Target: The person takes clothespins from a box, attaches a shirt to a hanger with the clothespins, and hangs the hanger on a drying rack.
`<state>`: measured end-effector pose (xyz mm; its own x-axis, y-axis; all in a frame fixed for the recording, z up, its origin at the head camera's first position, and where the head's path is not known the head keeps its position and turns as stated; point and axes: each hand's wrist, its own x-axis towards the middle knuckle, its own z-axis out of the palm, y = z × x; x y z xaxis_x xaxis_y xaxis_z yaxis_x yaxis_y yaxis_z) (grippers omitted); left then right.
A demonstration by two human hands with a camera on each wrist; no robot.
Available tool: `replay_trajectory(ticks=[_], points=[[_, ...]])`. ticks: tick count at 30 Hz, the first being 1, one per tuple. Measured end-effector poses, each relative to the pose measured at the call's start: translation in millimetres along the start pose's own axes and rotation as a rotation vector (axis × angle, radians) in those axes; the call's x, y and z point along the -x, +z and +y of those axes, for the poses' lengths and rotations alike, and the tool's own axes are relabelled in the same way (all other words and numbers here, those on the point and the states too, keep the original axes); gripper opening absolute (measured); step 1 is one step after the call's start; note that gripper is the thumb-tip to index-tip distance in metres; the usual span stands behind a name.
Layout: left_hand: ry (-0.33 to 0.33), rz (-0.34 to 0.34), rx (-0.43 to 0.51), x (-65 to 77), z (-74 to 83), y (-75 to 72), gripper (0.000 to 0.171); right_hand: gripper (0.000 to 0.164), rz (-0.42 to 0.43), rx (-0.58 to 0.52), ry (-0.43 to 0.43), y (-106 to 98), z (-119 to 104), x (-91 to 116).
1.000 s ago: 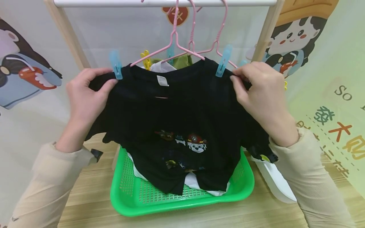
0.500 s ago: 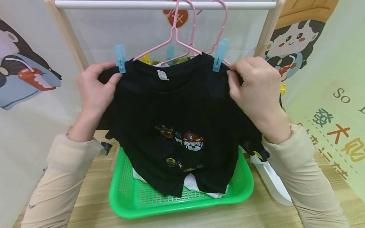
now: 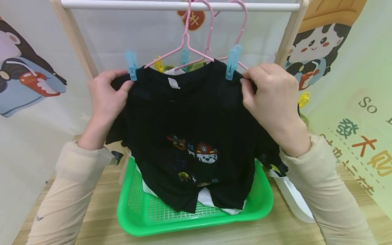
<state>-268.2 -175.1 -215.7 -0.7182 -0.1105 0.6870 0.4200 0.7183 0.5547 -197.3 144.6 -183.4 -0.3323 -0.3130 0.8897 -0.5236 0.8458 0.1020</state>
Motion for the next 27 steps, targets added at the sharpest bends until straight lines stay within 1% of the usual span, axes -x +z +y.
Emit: replay_trajectory(ticks=[5,11,14,17,21,24,27], points=[[-0.011,-0.093,-0.037,4.8,-5.3,2.5,0.024,0.014,-0.045,-0.012,0.007,5,0,12],[-0.001,-0.142,-0.051,4.4,-8.2,4.5,0.026,0.012,-0.024,-0.006,0.0,10,-1,19],[-0.008,-0.19,-0.052,4.9,-9.3,5.5,0.03,0.012,-0.018,-0.009,0.007,12,-2,21],[-0.016,-0.24,-0.055,5.9,-11.2,6.8,0.034,0.013,-0.026,-0.028,0.024,14,-1,25],[-0.025,-0.277,-0.039,7.2,-13.5,9.2,0.038,0.017,-0.025,-0.083,0.044,17,0,29],[-0.029,-0.289,-0.032,8.4,-14.5,11.1,0.04,0.018,0.015,-0.156,0.057,20,0,31],[-0.026,-0.298,-0.023,9.4,-15.7,13.4,0.042,0.018,0.087,-0.233,0.064,23,-2,32]])
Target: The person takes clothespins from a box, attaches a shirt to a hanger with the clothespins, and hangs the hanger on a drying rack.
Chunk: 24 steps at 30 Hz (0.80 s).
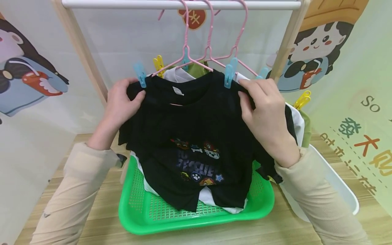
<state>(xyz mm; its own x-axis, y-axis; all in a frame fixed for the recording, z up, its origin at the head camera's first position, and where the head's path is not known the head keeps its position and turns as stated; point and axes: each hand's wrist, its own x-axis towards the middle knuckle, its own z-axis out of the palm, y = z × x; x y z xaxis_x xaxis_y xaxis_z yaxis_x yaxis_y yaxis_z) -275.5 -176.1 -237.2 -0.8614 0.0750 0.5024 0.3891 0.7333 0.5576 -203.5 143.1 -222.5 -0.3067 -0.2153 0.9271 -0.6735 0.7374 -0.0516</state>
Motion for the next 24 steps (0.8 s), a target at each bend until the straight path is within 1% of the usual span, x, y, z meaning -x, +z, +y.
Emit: replay_trajectory(ticks=[2,5,6,9,13,16,18,21,22,24], points=[[0.012,-0.001,0.006,-0.2,-0.8,1.2,0.043,0.019,0.052,-0.047,-0.007,2,-2,1],[0.029,0.002,0.02,-1.0,-2.4,2.7,0.044,0.022,0.081,-0.072,-0.038,5,-5,2],[0.036,0.004,0.021,-1.2,-2.6,2.9,0.044,0.023,0.076,-0.075,-0.048,6,-7,3],[0.037,0.002,0.029,-1.0,-3.5,3.9,0.046,0.026,0.039,-0.087,-0.073,9,-10,5],[0.031,-0.01,0.036,3.2,-1.4,6.0,0.05,0.03,-0.004,-0.11,-0.082,12,-16,10],[0.061,-0.013,0.044,8.6,3.2,9.4,0.049,0.03,-0.04,-0.098,-0.075,12,-21,15],[0.1,-0.005,0.047,13.7,7.5,12.1,0.046,0.032,-0.074,-0.1,-0.051,12,-26,19],[0.15,-0.004,0.034,23.7,15.9,16.5,0.043,0.037,-0.148,-0.083,-0.002,11,-34,27],[0.159,-0.015,0.022,27.7,19.2,18.2,0.043,0.039,-0.169,-0.077,0.022,11,-37,29],[0.162,-0.061,-0.016,36.9,26.9,21.4,0.046,0.045,-0.215,-0.055,0.064,10,-42,35]])
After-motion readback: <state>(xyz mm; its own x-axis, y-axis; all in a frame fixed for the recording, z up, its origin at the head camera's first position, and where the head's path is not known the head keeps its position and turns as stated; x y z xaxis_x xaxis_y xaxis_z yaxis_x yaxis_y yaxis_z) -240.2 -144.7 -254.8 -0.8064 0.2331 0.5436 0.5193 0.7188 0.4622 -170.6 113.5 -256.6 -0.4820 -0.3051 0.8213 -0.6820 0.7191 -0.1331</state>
